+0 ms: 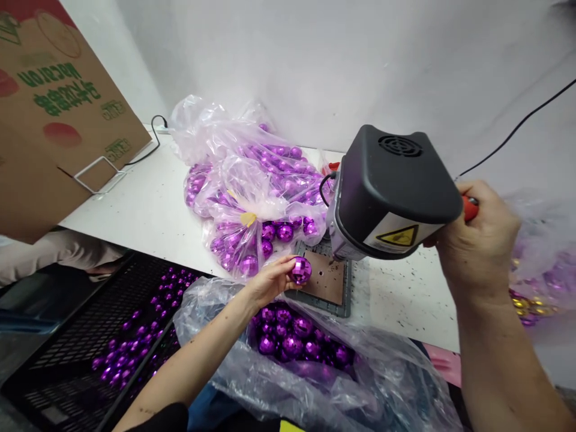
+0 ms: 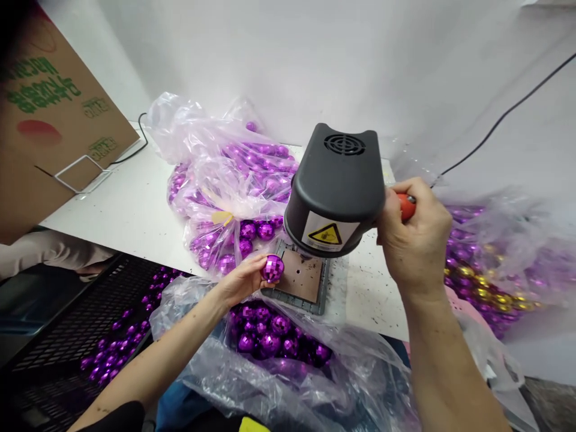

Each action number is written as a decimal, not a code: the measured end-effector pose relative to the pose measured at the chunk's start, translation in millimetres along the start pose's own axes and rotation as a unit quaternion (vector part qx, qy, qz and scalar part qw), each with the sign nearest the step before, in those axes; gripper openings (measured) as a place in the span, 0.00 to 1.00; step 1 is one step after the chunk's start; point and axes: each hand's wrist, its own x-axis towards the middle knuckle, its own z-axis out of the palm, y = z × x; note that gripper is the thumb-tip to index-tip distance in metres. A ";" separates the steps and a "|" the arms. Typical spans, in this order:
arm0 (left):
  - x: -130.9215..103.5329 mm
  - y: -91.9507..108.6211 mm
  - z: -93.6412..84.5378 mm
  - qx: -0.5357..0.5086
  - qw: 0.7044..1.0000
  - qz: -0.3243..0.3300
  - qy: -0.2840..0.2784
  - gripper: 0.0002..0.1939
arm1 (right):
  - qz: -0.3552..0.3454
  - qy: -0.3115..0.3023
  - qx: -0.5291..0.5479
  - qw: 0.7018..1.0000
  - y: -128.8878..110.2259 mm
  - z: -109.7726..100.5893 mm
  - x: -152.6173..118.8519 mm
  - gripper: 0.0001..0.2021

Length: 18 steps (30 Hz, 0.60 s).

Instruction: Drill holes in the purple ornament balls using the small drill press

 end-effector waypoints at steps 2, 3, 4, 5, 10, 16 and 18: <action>-0.7 0.1 3.9 0.013 1.000 0.011 0.005 0.23 | -0.002 0.001 0.015 1.000 0.2 0.4 -0.2 0.11; -0.6 0.5 5.7 0.022 1.000 0.014 0.005 0.24 | -0.001 0.001 0.020 1.000 0.3 0.6 -0.2 0.10; -0.2 0.9 7.3 0.034 0.999 0.014 0.004 0.26 | 0.002 0.000 0.023 1.000 0.4 0.8 -0.2 0.10; 0.3 1.1 8.7 0.048 0.999 0.014 0.004 0.26 | 0.004 -0.001 0.024 1.000 0.5 0.8 -0.1 0.10; 4.6 -2.6 15.2 0.162 0.985 0.060 0.019 0.25 | -0.002 -0.006 0.008 1.000 2.0 -0.4 0.9 0.11; 15.3 -14.3 21.0 0.374 0.909 0.175 0.058 0.30 | -0.011 -0.007 0.008 1.000 -0.2 -0.4 1.5 0.14; 21.5 -19.2 19.9 0.425 0.882 0.194 0.065 0.30 | -0.015 -0.003 0.006 1.000 -1.9 0.1 1.4 0.14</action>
